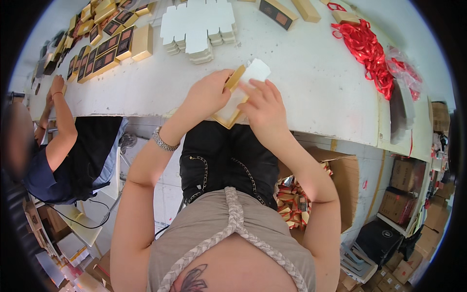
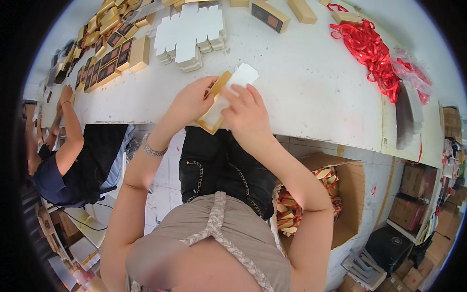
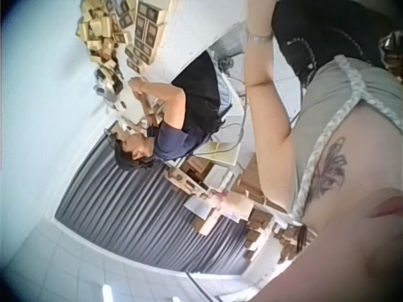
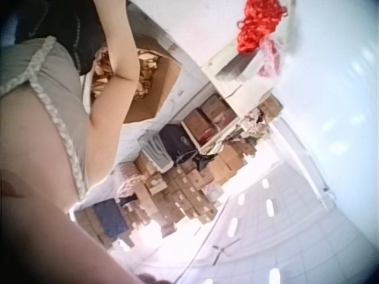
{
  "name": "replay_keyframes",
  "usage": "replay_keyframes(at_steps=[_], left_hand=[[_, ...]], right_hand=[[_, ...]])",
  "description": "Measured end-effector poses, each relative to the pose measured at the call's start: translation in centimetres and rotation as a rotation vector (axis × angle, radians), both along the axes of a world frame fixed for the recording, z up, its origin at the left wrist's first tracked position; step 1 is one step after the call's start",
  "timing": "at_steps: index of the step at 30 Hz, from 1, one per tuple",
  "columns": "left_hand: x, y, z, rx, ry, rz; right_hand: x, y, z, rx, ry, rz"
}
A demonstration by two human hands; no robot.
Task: The person repeatedly picks up small rectangular cardboard pieces and white foam inserts from a table, inserts the foam into the cardboard, and folds the cardboard into small boxes. The person places the finished boxes into a cardboard box on the floor.
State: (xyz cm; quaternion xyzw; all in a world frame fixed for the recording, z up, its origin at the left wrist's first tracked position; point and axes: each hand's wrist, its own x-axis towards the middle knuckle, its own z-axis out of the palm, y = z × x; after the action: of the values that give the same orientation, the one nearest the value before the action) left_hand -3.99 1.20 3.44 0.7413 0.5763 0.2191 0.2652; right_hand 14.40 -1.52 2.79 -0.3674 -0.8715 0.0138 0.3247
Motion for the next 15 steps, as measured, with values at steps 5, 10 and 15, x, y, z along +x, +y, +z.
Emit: replay_keyframes(at_steps=[5,10,15], left_hand=[[2.4,-2.3,-1.6,0.096,-0.445,0.244],[4.0,-2.7,-1.6,0.113,-0.611,0.144],[3.6,-2.3,-2.1,-0.009,-0.581,0.067]], right_hand=[[-2.0,-1.2,-0.7,-0.451,0.706,-0.328],[-2.4,-0.2,-1.0,-0.758,0.779,-0.316],[-3.2,0.3,-1.5,-0.480,0.641,-0.360]])
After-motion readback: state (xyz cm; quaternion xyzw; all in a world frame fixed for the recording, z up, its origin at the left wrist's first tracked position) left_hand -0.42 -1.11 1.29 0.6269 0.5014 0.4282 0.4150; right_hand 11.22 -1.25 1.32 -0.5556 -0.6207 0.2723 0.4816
